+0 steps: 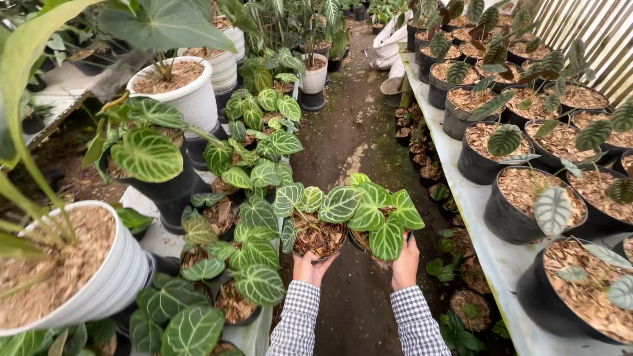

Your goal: The person sweeps a shelf with a small broom and then moves several small potted plants from the shelf to the ground by hand.

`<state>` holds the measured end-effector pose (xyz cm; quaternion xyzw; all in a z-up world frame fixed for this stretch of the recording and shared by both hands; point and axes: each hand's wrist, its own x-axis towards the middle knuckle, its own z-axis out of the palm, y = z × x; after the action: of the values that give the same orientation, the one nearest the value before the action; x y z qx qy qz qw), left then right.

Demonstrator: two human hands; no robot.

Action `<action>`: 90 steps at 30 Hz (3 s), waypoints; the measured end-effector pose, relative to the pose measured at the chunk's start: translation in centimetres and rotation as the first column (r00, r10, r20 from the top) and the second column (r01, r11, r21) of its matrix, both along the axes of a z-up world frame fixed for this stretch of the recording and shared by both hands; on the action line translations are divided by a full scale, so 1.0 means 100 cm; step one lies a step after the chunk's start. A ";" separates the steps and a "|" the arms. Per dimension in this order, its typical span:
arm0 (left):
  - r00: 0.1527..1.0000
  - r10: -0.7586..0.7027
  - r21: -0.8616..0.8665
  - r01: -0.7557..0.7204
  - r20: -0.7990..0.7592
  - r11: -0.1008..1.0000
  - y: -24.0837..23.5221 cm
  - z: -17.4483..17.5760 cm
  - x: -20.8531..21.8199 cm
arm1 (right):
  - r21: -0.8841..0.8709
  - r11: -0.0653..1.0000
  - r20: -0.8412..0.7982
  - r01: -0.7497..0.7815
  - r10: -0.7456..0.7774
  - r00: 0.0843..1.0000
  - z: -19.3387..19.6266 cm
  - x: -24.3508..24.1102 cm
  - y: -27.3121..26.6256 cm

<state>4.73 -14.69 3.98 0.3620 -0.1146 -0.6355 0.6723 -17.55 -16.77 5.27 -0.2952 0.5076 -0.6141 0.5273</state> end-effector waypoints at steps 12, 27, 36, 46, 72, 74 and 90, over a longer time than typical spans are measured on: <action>0.993 0.011 0.036 -0.007 -0.117 0.999 -0.101 -0.015 0.032 | -0.041 0.999 -0.065 0.028 -0.031 0.997 -0.017 0.024 -0.105; 0.992 0.071 -0.056 -0.077 -0.100 0.995 -0.287 0.018 0.006 | -0.095 0.992 -0.038 -0.080 0.077 0.996 0.011 0.003 -0.302; 0.989 0.095 -0.079 -0.104 -0.109 0.991 -0.368 -0.002 0.008 | -0.103 0.986 0.026 -0.133 0.136 0.990 0.029 0.007 -0.381; 1.000 0.012 -0.023 -0.012 -0.011 1.000 -0.518 0.021 0.049 | -0.049 0.997 -0.026 -0.057 0.056 0.998 0.016 0.050 -0.516; 0.993 -0.016 -0.023 0.013 -0.117 1.000 -0.844 -0.018 0.068 | -0.013 1.000 -0.001 0.028 -0.028 1.000 0.009 0.068 -0.831; 0.987 0.019 0.036 -0.013 -0.162 0.999 -0.879 -0.012 0.061 | 0.017 0.999 -0.038 0.029 -0.029 0.999 0.010 0.062 -0.862; 0.990 -0.014 -0.029 0.010 -0.143 1.000 -1.059 -0.024 0.053 | -0.127 0.992 -0.017 0.017 -0.019 1.000 -0.019 0.046 -1.051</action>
<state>9.99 -120.62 1.59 0.3051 -0.0771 -0.6620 0.6802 -12.98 -121.89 3.39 -0.3290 0.4749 -0.6473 0.4973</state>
